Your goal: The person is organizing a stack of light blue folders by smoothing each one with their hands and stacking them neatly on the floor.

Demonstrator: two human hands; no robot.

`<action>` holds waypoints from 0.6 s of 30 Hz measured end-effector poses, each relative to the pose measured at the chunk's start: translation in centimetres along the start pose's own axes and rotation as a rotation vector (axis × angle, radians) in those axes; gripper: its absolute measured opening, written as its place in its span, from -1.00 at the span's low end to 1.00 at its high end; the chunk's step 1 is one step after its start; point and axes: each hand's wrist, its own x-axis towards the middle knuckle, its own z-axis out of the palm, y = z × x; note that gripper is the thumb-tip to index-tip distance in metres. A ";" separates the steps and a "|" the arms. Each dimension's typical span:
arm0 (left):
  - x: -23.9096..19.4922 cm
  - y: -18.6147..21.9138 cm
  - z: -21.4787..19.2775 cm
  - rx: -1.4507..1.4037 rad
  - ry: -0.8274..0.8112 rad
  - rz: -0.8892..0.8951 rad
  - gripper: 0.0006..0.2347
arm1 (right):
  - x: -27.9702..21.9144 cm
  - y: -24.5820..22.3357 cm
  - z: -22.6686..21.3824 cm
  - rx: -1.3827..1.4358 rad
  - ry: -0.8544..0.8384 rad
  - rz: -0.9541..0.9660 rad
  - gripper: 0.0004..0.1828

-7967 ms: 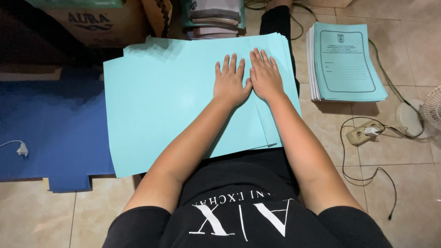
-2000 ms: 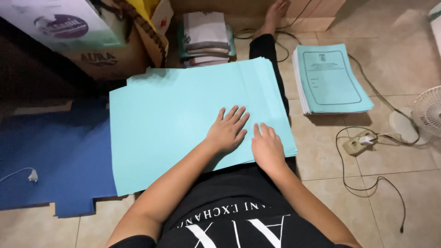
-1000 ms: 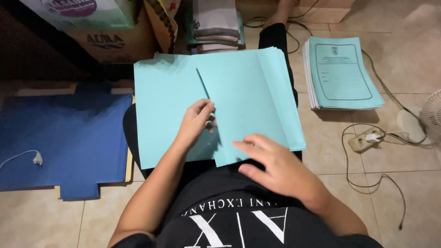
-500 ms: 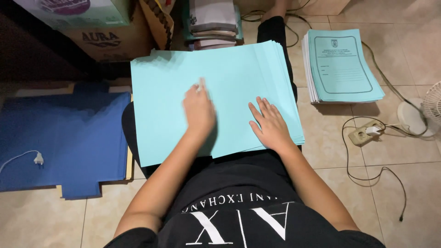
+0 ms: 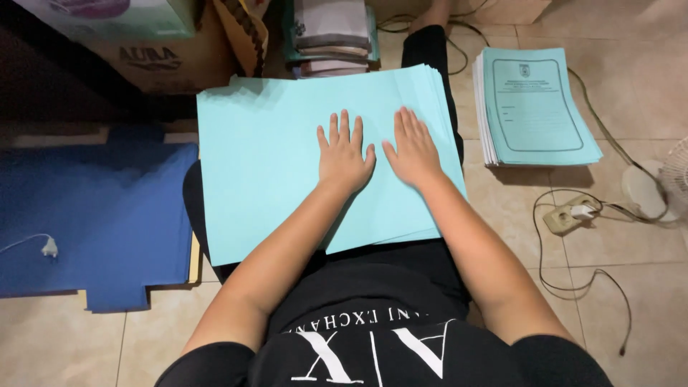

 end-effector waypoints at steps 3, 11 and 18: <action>-0.3 0.0 -0.5 -0.016 -0.011 0.001 -0.42 | 5.9 0.6 -0.3 -0.008 0.021 -0.006 -0.26; -0.1 -0.3 -0.5 -0.044 0.006 0.004 -0.42 | 4.3 -0.1 -1.2 -0.009 0.011 0.028 -0.27; -0.2 -0.6 -0.2 -0.055 0.036 0.000 -0.42 | -8.4 -2.6 -1.5 0.027 -0.009 0.094 -0.28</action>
